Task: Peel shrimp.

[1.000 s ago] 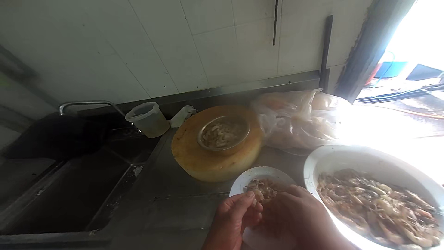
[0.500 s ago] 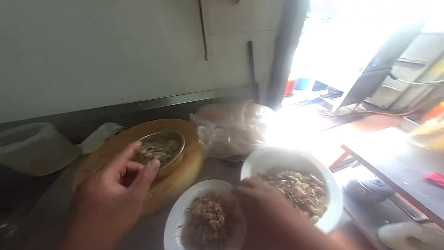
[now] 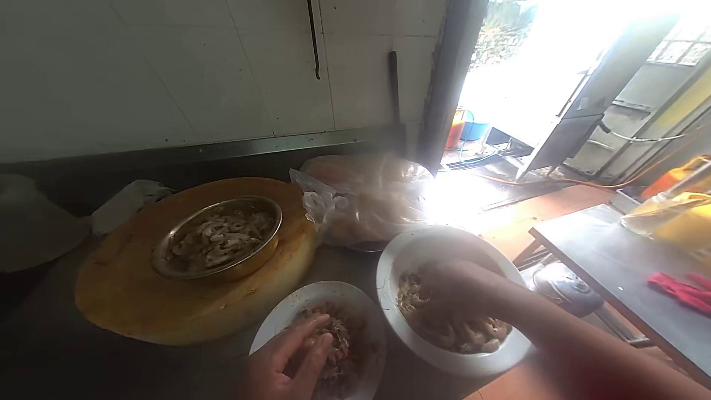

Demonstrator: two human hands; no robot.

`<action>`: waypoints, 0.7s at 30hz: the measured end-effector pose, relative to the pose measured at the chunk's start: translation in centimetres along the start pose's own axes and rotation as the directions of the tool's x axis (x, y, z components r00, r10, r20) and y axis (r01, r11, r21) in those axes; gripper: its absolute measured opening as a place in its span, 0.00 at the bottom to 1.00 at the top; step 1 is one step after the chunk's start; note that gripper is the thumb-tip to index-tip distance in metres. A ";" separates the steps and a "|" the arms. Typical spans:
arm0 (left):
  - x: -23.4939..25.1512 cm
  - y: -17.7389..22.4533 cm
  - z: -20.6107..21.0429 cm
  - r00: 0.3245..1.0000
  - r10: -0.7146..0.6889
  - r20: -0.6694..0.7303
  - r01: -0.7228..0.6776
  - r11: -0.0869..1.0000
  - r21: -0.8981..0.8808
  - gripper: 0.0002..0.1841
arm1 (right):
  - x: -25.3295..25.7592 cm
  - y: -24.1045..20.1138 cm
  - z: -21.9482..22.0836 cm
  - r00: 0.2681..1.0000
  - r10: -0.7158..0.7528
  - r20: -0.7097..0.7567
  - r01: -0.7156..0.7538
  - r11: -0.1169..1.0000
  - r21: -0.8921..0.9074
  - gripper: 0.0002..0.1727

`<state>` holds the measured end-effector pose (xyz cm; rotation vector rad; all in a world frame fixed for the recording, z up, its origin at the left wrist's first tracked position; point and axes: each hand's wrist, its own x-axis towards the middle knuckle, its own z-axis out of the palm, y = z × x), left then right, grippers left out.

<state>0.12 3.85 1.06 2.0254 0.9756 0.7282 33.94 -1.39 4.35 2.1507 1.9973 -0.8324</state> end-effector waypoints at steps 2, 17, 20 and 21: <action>-0.1 0.1 -0.3 1.000 0.003 -0.012 -0.004 1.000 -0.018 0.17 | -0.7 0.2 -0.7 0.998 -0.020 -0.059 0.028 0.990 0.137 0.07; 0.8 4.5 2.7 0.993 -0.092 0.078 0.120 0.822 -0.557 0.21 | -0.7 -9.0 -2.1 0.917 -0.203 -0.344 0.391 0.633 0.669 0.12; 0.4 2.8 2.5 0.989 -0.139 -0.053 0.081 0.805 -0.588 0.11 | 0.6 -10.9 -0.5 0.913 -0.175 -0.369 0.394 0.615 0.683 0.14; 0.0 2.3 2.1 0.985 -0.162 -0.063 0.096 0.809 -0.581 0.11 | 0.8 -11.4 0.1 0.911 -0.169 -0.375 0.396 0.606 0.690 0.14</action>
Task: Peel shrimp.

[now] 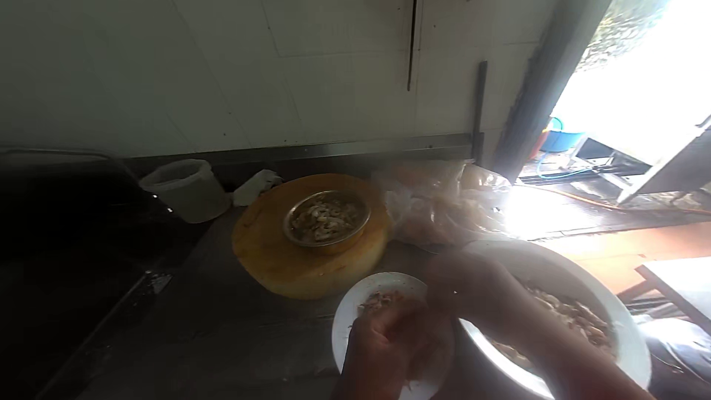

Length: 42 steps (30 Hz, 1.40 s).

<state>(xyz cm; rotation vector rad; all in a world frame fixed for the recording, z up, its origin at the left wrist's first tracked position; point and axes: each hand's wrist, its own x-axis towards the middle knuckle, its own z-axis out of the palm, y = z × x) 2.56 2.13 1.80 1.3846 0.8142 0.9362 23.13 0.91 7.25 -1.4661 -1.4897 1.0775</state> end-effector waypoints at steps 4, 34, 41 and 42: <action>-0.9 -0.4 -2.8 0.996 -0.039 -0.084 0.039 0.999 -0.007 0.11 | 0.1 1.4 2.4 0.998 -0.054 -0.021 0.057 0.990 0.131 0.14; -1.9 -0.9 -3.2 0.972 -0.005 -0.236 -0.013 0.997 -0.076 0.13 | -1.1 5.2 6.3 0.953 -0.295 -0.071 0.286 0.951 -0.120 0.12; -2.9 -2.8 -0.8 0.830 0.514 -0.219 -0.340 0.776 0.532 0.14 | -1.4 4.9 8.6 0.922 -0.272 -0.275 0.337 0.915 0.223 0.08; -2.9 -2.9 -0.6 0.816 0.538 -0.212 -0.358 0.758 0.545 0.13 | -1.4 4.8 8.7 0.920 -0.258 -0.294 0.333 0.911 0.242 0.07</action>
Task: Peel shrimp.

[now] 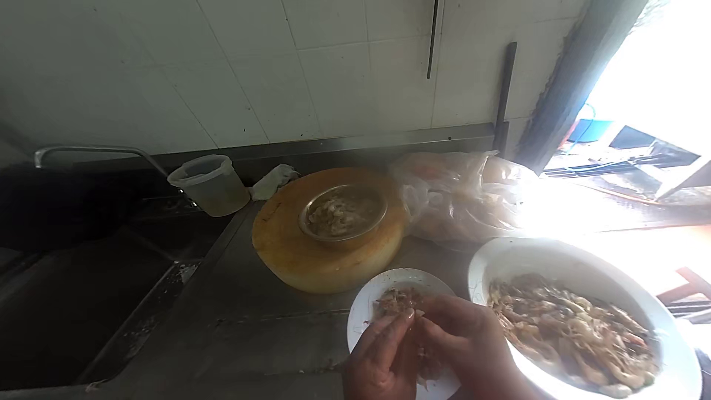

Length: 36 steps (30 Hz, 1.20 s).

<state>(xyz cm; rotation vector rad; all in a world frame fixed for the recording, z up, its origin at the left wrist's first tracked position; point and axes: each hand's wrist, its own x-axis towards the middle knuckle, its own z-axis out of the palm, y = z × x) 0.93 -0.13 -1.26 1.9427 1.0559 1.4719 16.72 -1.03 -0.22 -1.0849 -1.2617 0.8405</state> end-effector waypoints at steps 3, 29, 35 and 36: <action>-0.3 0.1 0.1 1.000 0.005 0.002 -0.005 0.999 -0.037 0.13 | -0.1 -0.2 -0.1 0.999 0.037 -0.034 -0.036 0.999 0.012 0.06; 0.8 0.2 -1.3 0.988 0.095 0.119 -0.107 0.989 0.104 0.13 | 0.0 -1.1 -0.5 0.961 0.277 0.017 -0.278 0.960 0.025 0.05; 0.8 0.0 -1.6 0.961 -0.157 0.229 0.196 0.968 -0.158 0.10 | -0.2 -1.0 -1.0 0.951 0.275 0.140 -0.289 0.953 0.088 0.08; 0.9 0.1 -1.7 0.946 -0.208 0.249 0.260 0.945 -0.198 0.10 | -0.3 -0.8 -0.9 0.951 0.267 0.158 -0.285 0.952 0.111 0.07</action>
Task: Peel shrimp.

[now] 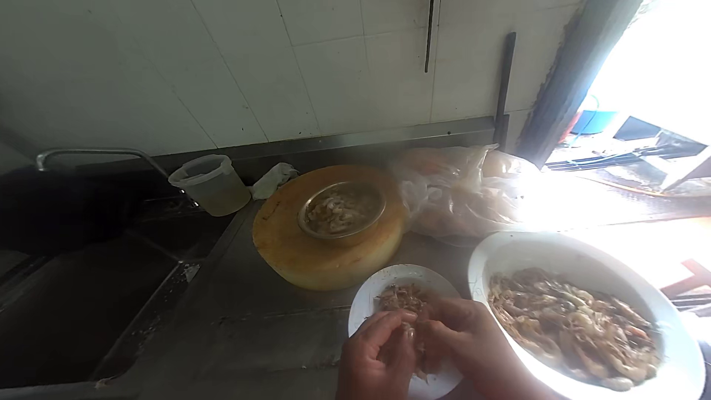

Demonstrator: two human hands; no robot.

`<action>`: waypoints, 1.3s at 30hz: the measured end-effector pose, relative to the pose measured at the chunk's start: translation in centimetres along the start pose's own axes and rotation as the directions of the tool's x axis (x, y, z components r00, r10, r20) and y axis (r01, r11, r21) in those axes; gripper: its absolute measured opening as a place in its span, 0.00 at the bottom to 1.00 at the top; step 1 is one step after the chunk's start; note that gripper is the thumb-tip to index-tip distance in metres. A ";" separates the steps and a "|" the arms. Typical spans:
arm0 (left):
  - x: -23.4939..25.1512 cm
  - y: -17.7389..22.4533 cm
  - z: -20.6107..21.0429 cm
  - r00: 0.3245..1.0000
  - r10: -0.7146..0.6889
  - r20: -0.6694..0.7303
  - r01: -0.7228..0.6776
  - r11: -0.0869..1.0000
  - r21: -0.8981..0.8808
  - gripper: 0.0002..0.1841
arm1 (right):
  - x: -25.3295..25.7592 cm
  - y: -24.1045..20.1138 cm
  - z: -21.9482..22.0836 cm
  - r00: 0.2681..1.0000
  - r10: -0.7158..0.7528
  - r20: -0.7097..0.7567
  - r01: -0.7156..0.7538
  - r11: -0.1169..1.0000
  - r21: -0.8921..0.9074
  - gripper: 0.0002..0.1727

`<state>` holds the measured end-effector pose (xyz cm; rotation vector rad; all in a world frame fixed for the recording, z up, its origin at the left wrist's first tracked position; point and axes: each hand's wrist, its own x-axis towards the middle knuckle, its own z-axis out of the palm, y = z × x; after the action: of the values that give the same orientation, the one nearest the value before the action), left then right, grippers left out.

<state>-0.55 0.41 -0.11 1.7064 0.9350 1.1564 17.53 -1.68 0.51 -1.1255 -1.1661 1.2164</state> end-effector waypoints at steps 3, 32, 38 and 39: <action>0.2 0.5 -0.2 0.987 -0.157 -0.037 0.150 0.978 -0.146 0.10 | -0.2 0.3 0.3 1.000 -0.009 0.006 0.008 0.997 0.082 0.06; 0.1 -0.1 -1.9 0.948 -0.305 -0.091 0.251 0.893 -0.373 0.12 | 0.8 1.1 -0.5 0.956 -0.277 -0.097 0.202 0.860 -0.469 0.14; 0.5 0.5 -1.5 0.970 -0.242 0.014 0.240 0.949 -0.203 0.11 | 1.3 0.6 -0.7 0.971 -0.165 0.173 0.202 0.954 -0.221 0.16; 0.5 0.5 -1.3 0.968 -0.249 0.015 0.246 0.945 -0.216 0.10 | 1.3 0.6 -0.6 0.969 -0.176 0.171 0.212 0.952 -0.220 0.14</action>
<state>-1.63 0.98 0.79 1.3654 0.9631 1.0599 18.10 -0.37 -0.13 -1.0766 -1.5323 1.0417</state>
